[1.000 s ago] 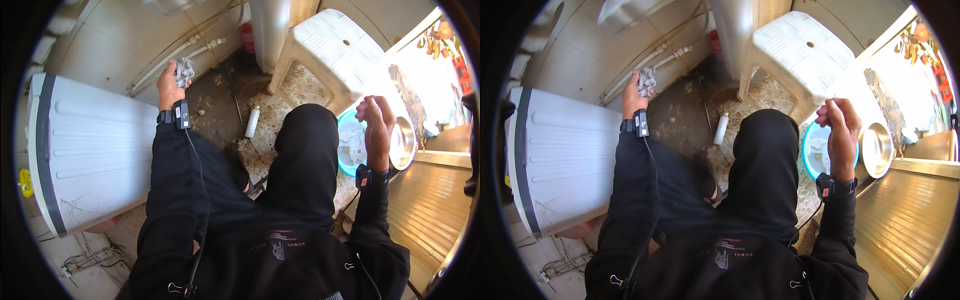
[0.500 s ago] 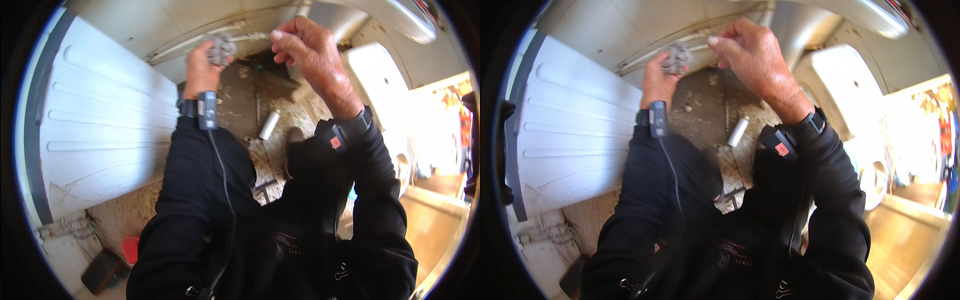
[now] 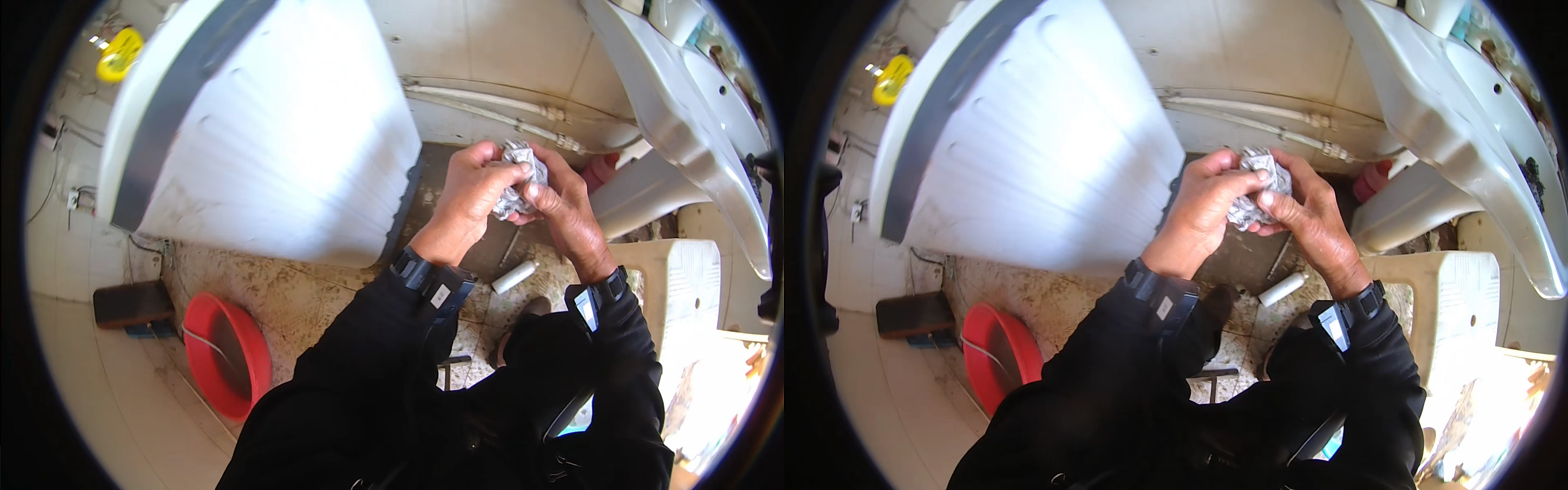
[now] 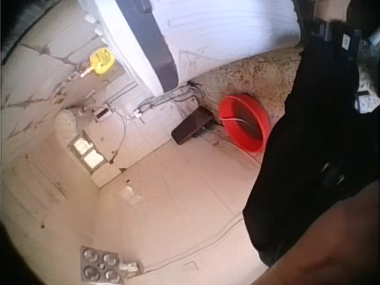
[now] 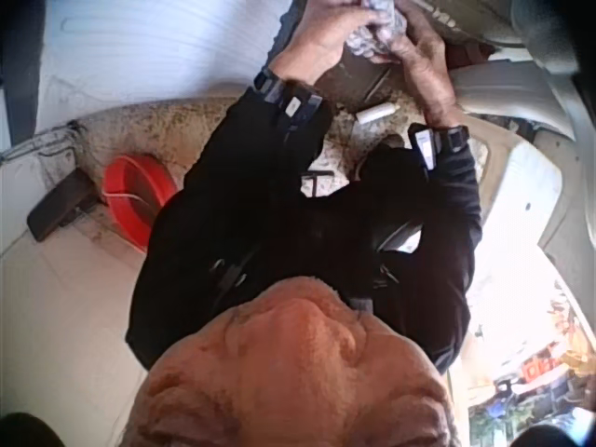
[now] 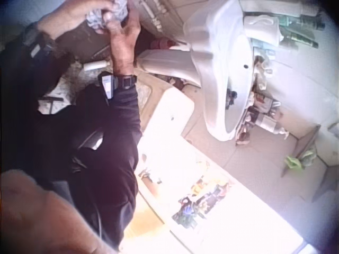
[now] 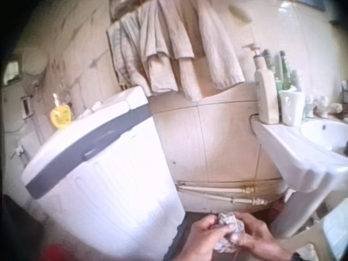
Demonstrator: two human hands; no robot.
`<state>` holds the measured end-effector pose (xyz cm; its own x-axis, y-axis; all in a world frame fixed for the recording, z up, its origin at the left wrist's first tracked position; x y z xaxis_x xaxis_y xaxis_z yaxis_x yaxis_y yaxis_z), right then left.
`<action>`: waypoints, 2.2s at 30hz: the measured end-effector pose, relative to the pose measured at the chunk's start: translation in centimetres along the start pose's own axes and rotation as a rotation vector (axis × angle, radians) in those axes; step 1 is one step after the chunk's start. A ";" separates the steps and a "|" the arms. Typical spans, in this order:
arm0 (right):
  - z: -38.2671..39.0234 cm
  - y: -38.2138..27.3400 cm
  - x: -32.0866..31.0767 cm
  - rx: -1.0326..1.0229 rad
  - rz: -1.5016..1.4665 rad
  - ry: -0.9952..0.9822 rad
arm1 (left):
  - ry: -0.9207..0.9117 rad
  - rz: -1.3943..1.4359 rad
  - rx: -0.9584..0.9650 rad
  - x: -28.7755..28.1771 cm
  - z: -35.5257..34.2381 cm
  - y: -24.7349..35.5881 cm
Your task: The person wipes the exterior of a top-loading washing machine with a cloth, cleaning the sides and top surface. They dip the cloth into a red bucket of water and continue wiping the machine's body.
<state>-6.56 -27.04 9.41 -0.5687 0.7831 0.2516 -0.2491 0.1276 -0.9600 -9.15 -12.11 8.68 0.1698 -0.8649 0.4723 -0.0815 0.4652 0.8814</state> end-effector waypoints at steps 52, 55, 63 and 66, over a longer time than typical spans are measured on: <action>-1.4 3.5 0.7 -0.092 -0.454 0.392 | -0.101 -0.824 0.659 0.7 11.5 10.6; -2.6 4.5 2.1 -0.054 -0.548 0.341 | -0.109 -0.956 0.704 -0.5 13.3 13.4; -5.9 6.6 8.0 0.045 -0.561 0.249 | -0.208 -1.127 0.546 -9.9 13.9 13.4; -6.6 7.3 9.9 0.129 -0.561 0.236 | -0.427 -1.246 0.397 -13.3 13.9 8.8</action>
<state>-8.80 -14.35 4.03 -0.1384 0.7336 0.6653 -0.5610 0.4955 -0.6631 -25.75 0.93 10.27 0.0305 -0.6906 -0.7226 -0.3846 -0.6753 0.6293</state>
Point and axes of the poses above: each hand's wrist, its own z-axis away from the middle knuckle, its own x-axis out of the palm, y = z × x, the point moved 7 cm from there along -z, towards the middle knuckle, and after that the axes turned 10 degrees about x, right-handed, at the moved point
